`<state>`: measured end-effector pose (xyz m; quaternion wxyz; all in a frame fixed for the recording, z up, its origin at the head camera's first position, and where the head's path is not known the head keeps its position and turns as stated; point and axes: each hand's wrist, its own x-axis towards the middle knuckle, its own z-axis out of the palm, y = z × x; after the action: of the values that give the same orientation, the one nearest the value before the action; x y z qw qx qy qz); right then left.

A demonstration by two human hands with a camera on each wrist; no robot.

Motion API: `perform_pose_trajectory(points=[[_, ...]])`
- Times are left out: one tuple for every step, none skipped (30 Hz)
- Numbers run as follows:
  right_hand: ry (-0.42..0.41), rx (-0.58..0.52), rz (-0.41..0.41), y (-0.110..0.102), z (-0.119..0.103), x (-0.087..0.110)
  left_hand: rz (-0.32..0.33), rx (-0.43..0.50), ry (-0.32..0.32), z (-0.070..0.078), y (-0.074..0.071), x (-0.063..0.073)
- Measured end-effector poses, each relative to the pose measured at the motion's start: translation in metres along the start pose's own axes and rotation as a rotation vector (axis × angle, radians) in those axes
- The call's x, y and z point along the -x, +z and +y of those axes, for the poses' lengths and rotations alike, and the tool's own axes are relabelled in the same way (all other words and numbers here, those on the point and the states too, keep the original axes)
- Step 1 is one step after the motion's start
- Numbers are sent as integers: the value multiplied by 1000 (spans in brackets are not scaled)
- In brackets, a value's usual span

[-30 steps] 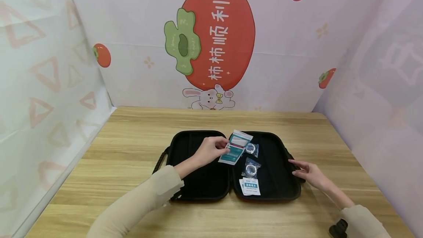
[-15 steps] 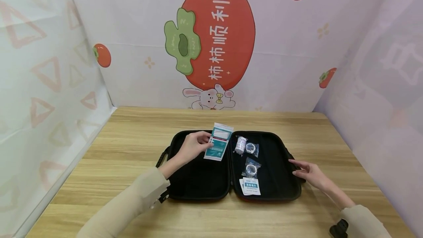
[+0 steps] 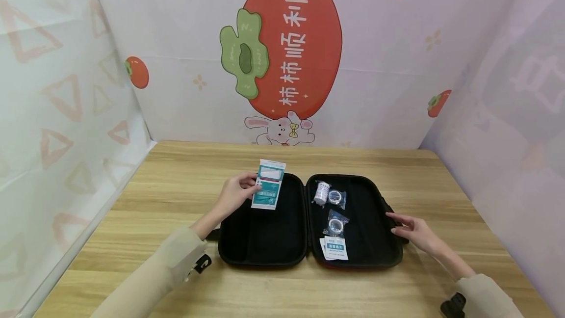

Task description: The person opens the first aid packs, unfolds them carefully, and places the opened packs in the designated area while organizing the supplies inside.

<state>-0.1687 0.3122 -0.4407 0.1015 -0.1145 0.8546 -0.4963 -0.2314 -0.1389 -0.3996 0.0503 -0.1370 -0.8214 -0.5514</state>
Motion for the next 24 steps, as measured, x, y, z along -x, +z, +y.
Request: perform_pose_trajectory(points=[[1, 1, 0, 0, 0, 0, 6, 4, -11, -1, -2, 1], [3, 1, 2, 0, 0, 0, 8, 1, -17, -2, -5, 1], [6, 4, 2, 0, 0, -1, 12, -1, -24, -3, -8, 2], [9, 7, 2, 0, 0, -1, 12, -3, -27, -4, -11, 3], [13, 12, -1, 0, -1, -1, 14, -2, -36, -5, -14, 4], [16, 16, -1, 0, -1, -1, 12, -3, -45, -6, -16, 4], [20, 21, -2, 0, 0, -1, 14, -3, -58, -7, -19, 5], [23, 25, -1, 0, 0, -1, 11, -7, -68, -9, -22, 6], [24, 30, -3, 0, 0, -1, 10, -8, -80, -11, -24, 7], [24, 34, -3, 0, 0, -1, 8, -12, -91, -13, -27, 8], [24, 38, -6, 0, 0, -1, 8, -16, -104, -14, -30, 9], [26, 36, -5, 0, 0, -1, 7, -20, -115, -16, -32, 9], [25, 36, -6, -1, 0, -1, 10, -25, -130, -18, -35, 10], [25, 35, -6, -1, 0, -1, 11, -33, -142, -20, -38, 11], [24, 35, -7, -1, 1, -1, 13, -38, -151, -21, -40, 12], [25, 33, -7, -1, 1, -1, 15, -42, -162, -23, -43, 12], [24, 34, -10, -1, 1, -1, 17, -45, -175, -25, -45, 12], [23, 32, -11, -1, 1, -1, 19, -46, -187, -27, -47, 12], [21, 32, -12, -1, 1, -1, 22, -49, -199, -28, -50, 12], [20, 31, -9, -1, 1, -1, 23, -51, -209, -30, -52, 12], [18, 28, -9, -1, 1, -1, 24, -48, -219, -31, -53, 11], [16, 24, -9, -1, 1, -1, 24, -46, -230, -33, -55, 11], [14, 20, -9, -2, 2, -1, 27, -45, -239, -34, -56, 11], [13, 13, -5, -1, 2, -1, 28, -44, -247, -35, -58, 11]])
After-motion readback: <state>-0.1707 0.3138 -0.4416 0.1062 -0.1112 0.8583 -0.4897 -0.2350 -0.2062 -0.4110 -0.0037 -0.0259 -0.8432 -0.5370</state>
